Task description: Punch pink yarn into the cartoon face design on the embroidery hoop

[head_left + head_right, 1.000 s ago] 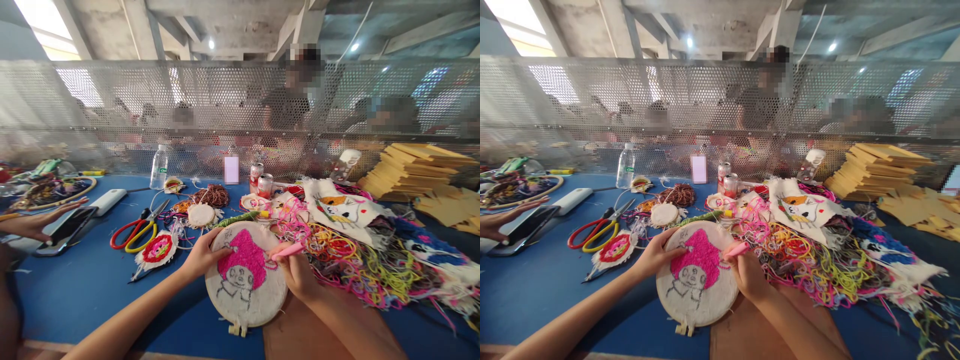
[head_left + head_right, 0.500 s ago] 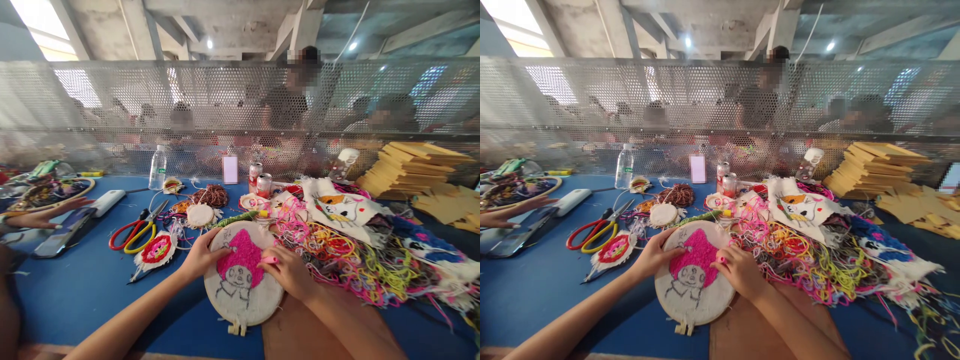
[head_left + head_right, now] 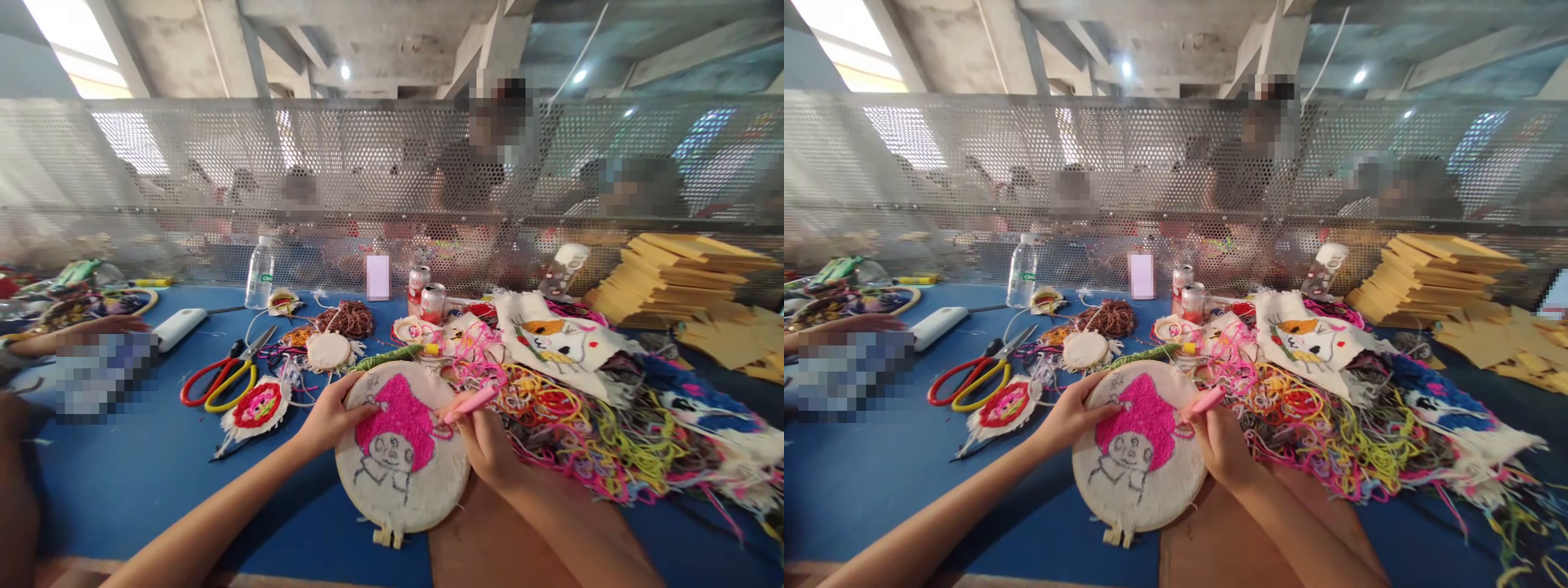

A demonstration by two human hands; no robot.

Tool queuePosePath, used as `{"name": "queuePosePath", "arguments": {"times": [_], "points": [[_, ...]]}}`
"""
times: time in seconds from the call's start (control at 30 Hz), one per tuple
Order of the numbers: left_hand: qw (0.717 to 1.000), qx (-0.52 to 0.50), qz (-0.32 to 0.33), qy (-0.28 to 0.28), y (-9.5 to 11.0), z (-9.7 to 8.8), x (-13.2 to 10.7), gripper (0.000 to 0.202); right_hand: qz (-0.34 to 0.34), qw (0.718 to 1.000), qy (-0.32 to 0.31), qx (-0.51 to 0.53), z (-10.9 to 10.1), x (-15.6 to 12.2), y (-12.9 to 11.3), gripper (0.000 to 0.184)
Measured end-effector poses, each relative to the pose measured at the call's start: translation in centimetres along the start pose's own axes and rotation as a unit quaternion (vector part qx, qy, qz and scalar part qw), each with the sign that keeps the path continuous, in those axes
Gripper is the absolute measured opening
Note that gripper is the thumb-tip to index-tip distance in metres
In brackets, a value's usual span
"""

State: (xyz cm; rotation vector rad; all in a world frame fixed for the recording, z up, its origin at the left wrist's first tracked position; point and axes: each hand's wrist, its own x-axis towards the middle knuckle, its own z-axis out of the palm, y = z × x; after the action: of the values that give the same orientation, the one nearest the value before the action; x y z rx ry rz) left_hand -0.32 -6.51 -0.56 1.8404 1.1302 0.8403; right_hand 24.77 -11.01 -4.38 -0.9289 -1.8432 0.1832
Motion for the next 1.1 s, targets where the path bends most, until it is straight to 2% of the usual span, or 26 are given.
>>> {"name": "queuePosePath", "arguments": {"times": [0.23, 0.4, 0.63, 0.73, 0.87, 1.1], "points": [[1.0, -0.005, -0.012, -0.006, 0.0, 0.0, 0.0, 0.048, 0.014, 1.0, -0.008, 0.022, 0.0, -0.1, 0.1, 0.026], [1.0, -0.001, -0.008, -0.002, 0.0, 0.0, 0.0, 0.047, 0.0, 0.999, -0.026, 0.021, 0.1, -0.3, 0.3, 0.023], [1.0, -0.01, -0.013, -0.005, -0.1, 0.0, 0.0, 0.049, -0.045, 0.996, -0.058, -0.05, 0.6, -0.2, 0.4, 0.017], [1.0, -0.022, -0.012, -0.007, 0.1, 0.0, -0.1, 0.049, -0.037, 0.992, -0.09, -0.075, 0.7, 0.0, 0.1, 0.015], [1.0, -0.025, -0.011, -0.003, 0.2, 0.1, -0.1, 0.048, -0.027, 0.985, -0.138, -0.105, 0.5, 0.5, -0.5, 0.021], [0.999, -0.021, -0.025, 0.009, 0.0, -0.1, 0.2, 0.046, -0.007, 0.984, -0.159, -0.079, 0.5, 0.8, -1.0, 0.016]]}}
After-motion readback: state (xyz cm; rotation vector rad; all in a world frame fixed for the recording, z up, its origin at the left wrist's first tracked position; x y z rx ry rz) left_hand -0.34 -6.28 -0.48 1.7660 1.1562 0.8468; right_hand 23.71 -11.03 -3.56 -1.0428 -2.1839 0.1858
